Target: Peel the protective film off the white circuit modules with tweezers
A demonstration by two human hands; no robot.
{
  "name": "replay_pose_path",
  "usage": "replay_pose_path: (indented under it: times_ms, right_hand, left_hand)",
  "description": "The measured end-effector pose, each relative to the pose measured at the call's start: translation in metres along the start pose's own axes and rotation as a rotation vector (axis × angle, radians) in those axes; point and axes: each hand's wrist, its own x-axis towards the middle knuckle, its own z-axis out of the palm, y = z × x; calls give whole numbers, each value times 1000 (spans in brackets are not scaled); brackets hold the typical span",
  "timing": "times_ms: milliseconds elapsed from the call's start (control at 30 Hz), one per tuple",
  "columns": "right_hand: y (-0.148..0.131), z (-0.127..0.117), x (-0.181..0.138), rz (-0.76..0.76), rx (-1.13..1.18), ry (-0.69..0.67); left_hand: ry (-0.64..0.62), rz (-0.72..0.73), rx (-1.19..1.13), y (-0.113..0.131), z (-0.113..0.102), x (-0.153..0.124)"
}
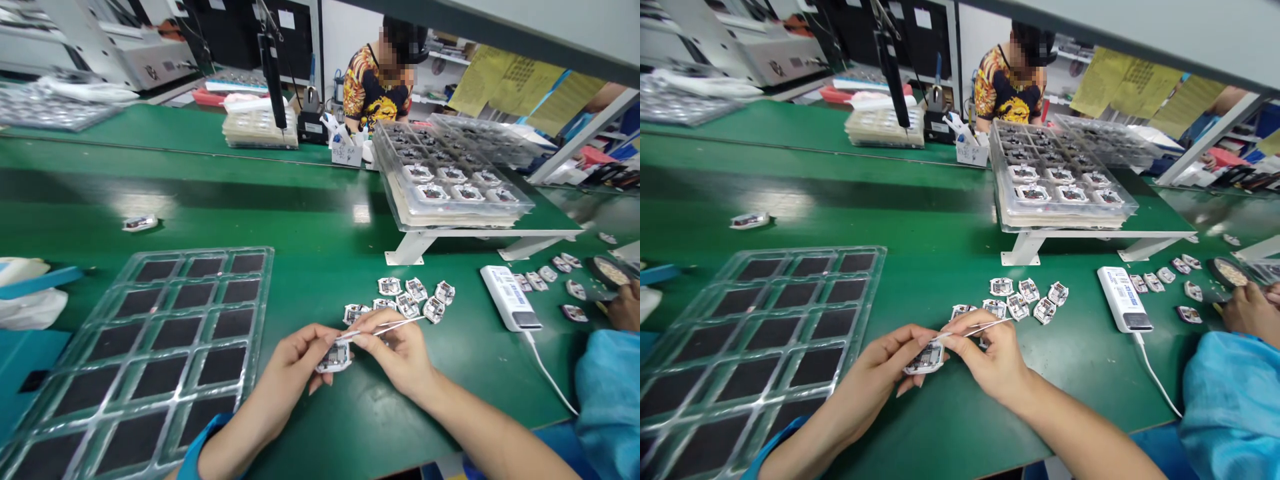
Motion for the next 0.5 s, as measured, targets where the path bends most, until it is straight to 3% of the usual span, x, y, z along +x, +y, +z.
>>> replay_pose_path:
  times_ms: [233,500]
  right_hand:
    - [-1,1,0,-39,-77,-2]
    - [-7,2,0,-216,-298,-25]
  left_hand:
    - [10,-17,20,-2,-2,-1]
    - [19,-18,16,-2,-1,-3]
